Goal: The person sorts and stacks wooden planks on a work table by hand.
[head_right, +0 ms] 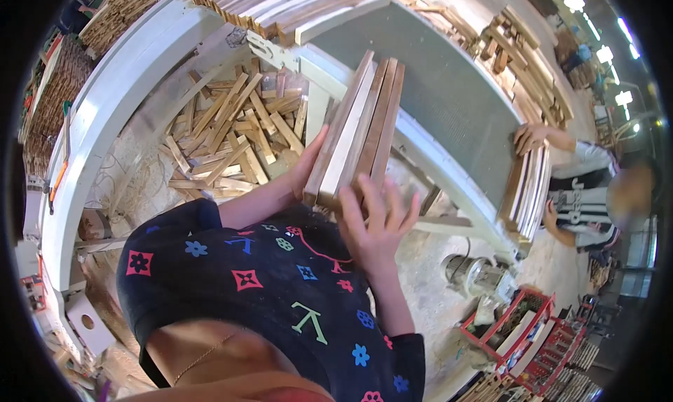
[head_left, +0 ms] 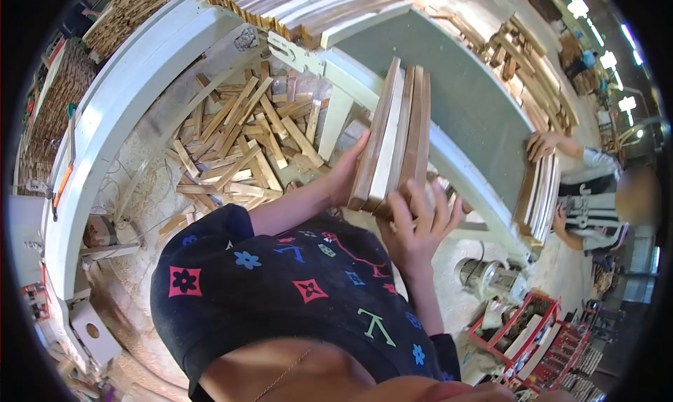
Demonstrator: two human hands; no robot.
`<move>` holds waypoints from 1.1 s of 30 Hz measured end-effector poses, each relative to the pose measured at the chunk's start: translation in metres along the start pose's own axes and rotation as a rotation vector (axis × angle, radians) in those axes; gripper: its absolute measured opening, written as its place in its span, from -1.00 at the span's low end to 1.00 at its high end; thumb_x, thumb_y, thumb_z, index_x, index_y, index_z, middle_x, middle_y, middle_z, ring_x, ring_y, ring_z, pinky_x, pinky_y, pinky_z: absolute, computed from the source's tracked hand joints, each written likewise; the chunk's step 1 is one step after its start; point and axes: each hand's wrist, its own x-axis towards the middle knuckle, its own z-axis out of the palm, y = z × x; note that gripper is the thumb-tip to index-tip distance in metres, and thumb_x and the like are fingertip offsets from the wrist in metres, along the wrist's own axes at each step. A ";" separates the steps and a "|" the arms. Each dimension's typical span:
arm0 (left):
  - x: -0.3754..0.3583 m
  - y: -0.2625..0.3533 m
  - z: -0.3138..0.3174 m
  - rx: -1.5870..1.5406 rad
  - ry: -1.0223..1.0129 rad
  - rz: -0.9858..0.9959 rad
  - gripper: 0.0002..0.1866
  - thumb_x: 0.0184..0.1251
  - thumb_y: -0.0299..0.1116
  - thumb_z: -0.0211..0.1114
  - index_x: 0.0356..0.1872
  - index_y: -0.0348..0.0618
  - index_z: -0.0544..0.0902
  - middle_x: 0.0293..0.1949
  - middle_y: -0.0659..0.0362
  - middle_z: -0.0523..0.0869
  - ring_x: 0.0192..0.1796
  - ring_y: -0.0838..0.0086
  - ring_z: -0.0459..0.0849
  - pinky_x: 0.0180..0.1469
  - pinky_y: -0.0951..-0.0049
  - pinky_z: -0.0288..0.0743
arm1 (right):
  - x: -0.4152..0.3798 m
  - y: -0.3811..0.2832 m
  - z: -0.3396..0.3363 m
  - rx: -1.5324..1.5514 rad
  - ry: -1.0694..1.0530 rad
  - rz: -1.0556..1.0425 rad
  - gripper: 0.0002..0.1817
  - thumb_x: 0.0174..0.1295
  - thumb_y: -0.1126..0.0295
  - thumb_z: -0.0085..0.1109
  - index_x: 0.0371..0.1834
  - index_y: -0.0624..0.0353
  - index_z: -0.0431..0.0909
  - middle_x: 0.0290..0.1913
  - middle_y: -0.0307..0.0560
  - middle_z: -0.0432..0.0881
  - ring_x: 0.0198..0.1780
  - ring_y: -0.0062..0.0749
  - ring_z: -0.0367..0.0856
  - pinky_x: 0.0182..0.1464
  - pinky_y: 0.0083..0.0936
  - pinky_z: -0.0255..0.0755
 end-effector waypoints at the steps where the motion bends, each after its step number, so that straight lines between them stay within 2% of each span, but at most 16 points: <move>1: -0.002 -0.001 0.016 0.172 0.196 0.077 -0.15 0.46 0.40 -0.27 0.49 -0.07 0.27 0.37 0.02 0.47 0.34 0.17 0.52 0.36 0.09 0.42 | -0.008 0.005 0.003 -0.042 0.041 -0.080 -0.58 0.10 0.16 0.36 0.08 -0.33 0.60 0.24 -0.26 0.53 0.33 -0.16 0.39 0.47 0.15 -0.01; 4: 0.004 -0.012 -0.003 0.181 0.285 0.199 -0.21 0.50 0.33 -0.22 0.49 -0.05 0.28 0.36 0.07 0.50 0.31 0.30 0.55 0.37 0.18 0.43 | -0.021 0.007 0.004 0.219 0.240 -0.100 -0.68 0.19 0.04 0.28 0.01 -0.31 0.58 0.18 -0.25 0.54 0.29 -0.20 0.43 0.45 0.09 0.03; 6: -0.001 -0.018 -0.012 0.100 0.205 0.147 -0.21 0.50 0.33 -0.20 0.50 -0.05 0.27 0.36 0.08 0.50 0.32 0.30 0.55 0.37 0.18 0.42 | -0.012 0.006 0.011 0.358 0.309 -0.051 -0.65 0.15 0.07 0.35 -0.02 -0.20 0.56 0.15 -0.20 0.57 0.23 -0.22 0.50 0.43 0.07 0.04; 9: -0.003 -0.031 -0.043 -0.037 0.152 0.105 -0.21 0.48 0.34 -0.17 0.50 -0.03 0.28 0.35 0.07 0.50 0.32 0.29 0.55 0.37 0.18 0.43 | 0.003 0.017 0.032 0.415 0.219 0.117 -0.31 0.02 0.10 0.53 0.20 -0.01 0.41 0.13 0.02 0.53 0.20 -0.02 0.49 0.40 0.06 0.11; 12: -0.002 -0.038 -0.069 0.025 0.242 0.081 -0.21 0.47 0.35 -0.14 0.47 -0.03 0.32 0.32 0.05 0.53 0.29 0.27 0.57 0.35 0.17 0.44 | 0.038 0.015 0.068 0.712 0.255 0.429 -0.36 0.10 0.21 0.50 0.20 0.17 0.42 0.14 0.14 0.54 0.19 -0.01 0.52 0.35 -0.08 0.23; 15: -0.004 -0.040 -0.079 -0.051 0.276 0.025 -0.22 0.46 0.36 -0.13 0.42 -0.04 0.40 0.28 0.04 0.58 0.24 0.25 0.61 0.29 0.16 0.50 | 0.038 0.017 0.083 0.319 0.159 0.353 -0.46 0.21 0.32 0.40 0.20 0.30 0.44 0.16 0.20 0.54 0.21 -0.07 0.51 0.29 -0.23 0.32; 17: -0.006 -0.044 -0.088 -0.037 0.255 0.046 -0.21 0.45 0.37 -0.13 0.42 -0.03 0.42 0.26 0.04 0.59 0.21 0.27 0.63 0.26 0.15 0.52 | 0.007 0.027 0.098 0.728 0.506 0.622 -0.61 0.33 0.39 0.27 0.13 0.40 0.49 0.17 0.16 0.53 0.22 -0.20 0.50 0.28 -0.23 0.36; 21: -0.006 -0.044 -0.102 0.082 0.436 0.027 -0.15 0.43 0.43 -0.21 0.45 -0.03 0.37 0.23 -0.01 0.61 0.17 0.28 0.67 0.22 0.19 0.56 | 0.052 0.049 0.012 1.249 1.168 0.917 -0.43 0.51 -0.12 -0.15 0.19 0.23 0.29 -0.10 -0.04 0.51 -0.09 -0.34 0.52 0.04 -0.34 0.49; 24: -0.005 -0.050 -0.096 -0.075 0.163 0.001 -0.09 0.39 0.47 -0.25 0.48 -0.05 0.32 0.24 -0.08 0.59 0.21 0.23 0.65 0.23 0.19 0.56 | -0.009 0.149 0.052 1.809 0.749 0.603 -0.46 0.50 -0.21 -0.22 -0.04 0.09 0.39 -0.24 -0.10 0.49 -0.27 -0.48 0.50 -0.26 -0.50 0.46; 26: 0.000 -0.054 -0.110 -0.074 0.079 -0.014 -0.03 0.35 0.51 -0.26 0.49 -0.11 0.27 0.30 -0.16 0.51 0.29 0.15 0.57 0.33 0.13 0.45 | -0.009 0.158 0.079 1.773 0.628 1.037 -0.51 0.52 -0.17 -0.22 -0.09 0.07 0.37 -0.38 -0.20 0.47 -0.43 -0.57 0.43 -0.42 -0.69 0.39; 27: -0.002 -0.053 -0.104 -0.058 0.027 -0.024 0.00 0.33 0.52 -0.23 0.50 -0.16 0.25 0.33 -0.19 0.47 0.33 0.13 0.53 0.38 0.12 0.40 | -0.006 0.155 0.087 1.590 0.476 1.202 -0.47 0.48 -0.13 -0.06 0.28 -0.01 0.37 -0.41 -0.27 0.42 -0.45 -0.56 0.36 -0.44 -0.64 0.28; 28: -0.001 -0.051 -0.097 -0.041 -0.028 -0.028 0.03 0.31 0.53 -0.21 0.50 -0.20 0.23 0.36 -0.21 0.43 0.36 0.10 0.49 0.43 0.10 0.34 | 0.016 0.122 0.085 1.376 0.463 1.288 -0.42 0.47 -0.15 -0.06 0.38 -0.05 0.35 -0.47 -0.30 0.39 -0.49 -0.59 0.35 -0.43 -0.65 0.30; 29: 0.001 -0.048 -0.092 -0.057 0.027 -0.034 0.01 0.33 0.52 -0.23 0.49 -0.17 0.26 0.34 -0.18 0.46 0.33 0.12 0.52 0.40 0.10 0.37 | 0.000 0.131 0.114 1.451 0.393 1.256 -0.40 0.49 -0.13 -0.06 0.37 0.05 0.39 -0.43 -0.26 0.46 -0.46 -0.56 0.43 -0.39 -0.60 0.39; 31: -0.005 -0.049 -0.086 -0.108 0.164 -0.052 -0.05 0.37 0.50 -0.26 0.47 -0.11 0.31 0.30 -0.12 0.52 0.26 0.15 0.60 0.34 0.08 0.44 | 0.005 0.098 0.138 1.164 0.199 1.344 -0.42 0.50 -0.09 -0.06 0.27 0.19 0.47 -0.38 -0.20 0.54 -0.40 -0.46 0.52 -0.32 -0.53 0.46; 32: -0.010 -0.054 -0.086 -0.093 0.240 -0.045 -0.06 0.38 0.48 -0.23 0.46 -0.12 0.32 0.30 -0.11 0.53 0.26 0.16 0.60 0.34 0.08 0.44 | -0.007 0.094 0.154 1.036 -0.020 1.240 -0.40 0.54 0.07 -0.10 0.39 0.38 0.30 0.04 0.12 0.63 0.06 -0.21 0.59 0.18 -0.38 0.43; 33: -0.010 -0.055 -0.086 -0.068 0.312 -0.039 -0.08 0.39 0.47 -0.20 0.46 -0.12 0.33 0.29 -0.09 0.54 0.25 0.17 0.61 0.33 0.09 0.45 | -0.009 0.072 0.149 0.946 -0.059 1.110 -0.38 0.54 0.08 -0.07 0.43 0.40 0.26 0.16 0.15 0.56 0.16 -0.21 0.52 0.26 -0.39 0.35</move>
